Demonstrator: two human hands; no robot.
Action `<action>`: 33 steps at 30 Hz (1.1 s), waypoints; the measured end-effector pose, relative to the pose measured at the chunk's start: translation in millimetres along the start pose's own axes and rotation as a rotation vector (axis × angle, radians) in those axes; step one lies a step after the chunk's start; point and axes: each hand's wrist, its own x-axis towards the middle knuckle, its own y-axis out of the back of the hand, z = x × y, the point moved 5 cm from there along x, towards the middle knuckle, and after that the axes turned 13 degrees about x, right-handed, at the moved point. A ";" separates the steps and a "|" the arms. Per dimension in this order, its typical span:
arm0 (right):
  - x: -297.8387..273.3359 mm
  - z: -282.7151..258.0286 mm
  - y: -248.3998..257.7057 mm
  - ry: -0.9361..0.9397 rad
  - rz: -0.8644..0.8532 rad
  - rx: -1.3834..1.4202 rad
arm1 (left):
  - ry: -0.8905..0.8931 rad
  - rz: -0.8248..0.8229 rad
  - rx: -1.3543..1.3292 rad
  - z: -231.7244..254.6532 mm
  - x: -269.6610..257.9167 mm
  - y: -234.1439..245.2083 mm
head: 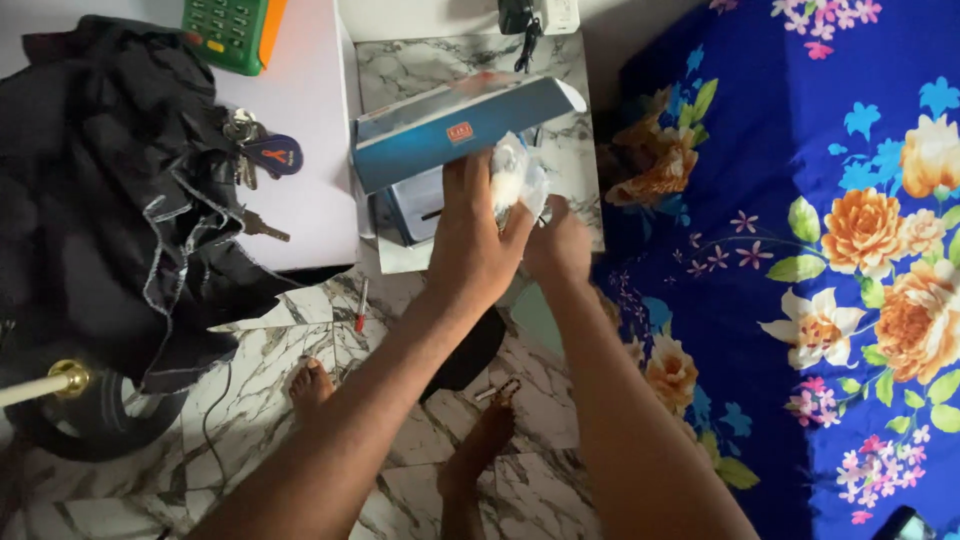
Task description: The recorder unboxes a new hair clipper and examines its contents.
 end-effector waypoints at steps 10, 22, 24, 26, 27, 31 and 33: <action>41.5 29.9 -19.1 -0.120 0.133 0.035 | -0.019 -0.022 -0.005 -9.9 11.5 -9.8; 39.4 19.3 -13.3 0.015 0.091 0.048 | -0.124 -0.034 0.006 -6.7 27.7 -18.7; 41.6 16.6 -13.7 -0.027 0.065 -0.004 | -0.146 0.008 0.054 -11.1 32.1 -19.5; 47.1 28.9 -17.4 -0.013 0.056 -0.029 | -0.148 -0.008 0.066 -20.4 37.9 -28.0; 50.7 35.1 -18.0 -0.001 0.051 -0.059 | -0.152 -0.025 0.073 -24.1 41.4 -33.6; 40.1 52.2 11.7 -0.159 0.143 0.021 | -0.207 0.069 0.101 -20.6 56.9 -31.4; 27.1 58.6 28.9 -0.235 0.130 0.050 | -0.146 -0.057 0.056 -19.9 67.0 -34.5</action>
